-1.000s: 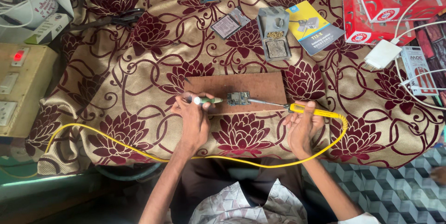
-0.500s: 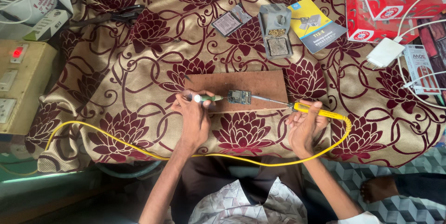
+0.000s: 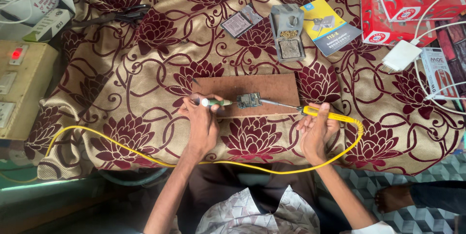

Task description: The person solders a small circuit board using a soldering iron and solder wire. They repeatedly apply heat and solder to specific points on the board while holding it steady with their other hand.

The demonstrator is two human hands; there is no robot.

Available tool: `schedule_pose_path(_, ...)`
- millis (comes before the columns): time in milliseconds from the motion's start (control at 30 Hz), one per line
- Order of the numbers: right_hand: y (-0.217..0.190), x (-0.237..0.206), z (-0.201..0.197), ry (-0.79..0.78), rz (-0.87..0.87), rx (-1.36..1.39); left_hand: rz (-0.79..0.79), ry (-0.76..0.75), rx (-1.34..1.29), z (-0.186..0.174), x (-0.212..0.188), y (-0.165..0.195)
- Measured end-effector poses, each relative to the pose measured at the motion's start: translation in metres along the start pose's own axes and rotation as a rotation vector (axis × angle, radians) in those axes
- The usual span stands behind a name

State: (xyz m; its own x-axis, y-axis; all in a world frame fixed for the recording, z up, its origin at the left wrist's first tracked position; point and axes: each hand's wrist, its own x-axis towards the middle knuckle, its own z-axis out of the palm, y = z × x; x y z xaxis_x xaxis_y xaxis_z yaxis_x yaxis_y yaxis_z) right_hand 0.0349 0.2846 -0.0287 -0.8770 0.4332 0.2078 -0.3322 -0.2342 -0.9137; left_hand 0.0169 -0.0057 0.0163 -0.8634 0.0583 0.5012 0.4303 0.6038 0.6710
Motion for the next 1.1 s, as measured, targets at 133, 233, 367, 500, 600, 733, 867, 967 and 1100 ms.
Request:
schedule_pose_path(133,0.0011,0.0003,-0.0008,0.044,0.068,0.041,0.018,0.007,0.019,-0.0006,0.0016,0.0008)
schedule_pose_path(233,0.0011,-0.0014,-0.0022,0.065,0.063,0.022,0.013,0.005,0.004,-0.0013,0.0011,0.0023)
schedule_pose_path(367,0.0015,-0.0017,-0.0009,0.063,0.053,0.032,0.033,0.011,0.004,-0.0013,0.0006,0.0019)
schedule_pose_path(500,-0.0004,0.0001,0.0002,0.021,0.001,-0.017,0.025,-0.014,0.028,0.0002,0.0018,-0.0006)
schedule_pose_path(600,-0.0010,0.0009,0.0014,0.033,0.005,0.029,0.028,0.005,0.025,0.0005,0.0006,-0.0006)
schedule_pose_path(733,0.0000,0.0007,0.0010,0.055,0.018,0.042,0.044,0.017,0.023,-0.0004,-0.0005,0.0006)
schedule_pose_path(867,0.0019,-0.0004,-0.0006,0.093,0.059,0.101,0.037,0.008,0.016,-0.0014,0.0005,0.0018)
schedule_pose_path(967,0.0023,-0.0005,-0.0021,0.127,0.055,0.158,0.041,0.013,0.026,-0.0016,0.0019,0.0029)
schedule_pose_path(1100,0.0022,-0.0021,-0.0034,0.085,-0.009,0.162,0.031,0.012,0.020,-0.0026,0.0015,0.0046)
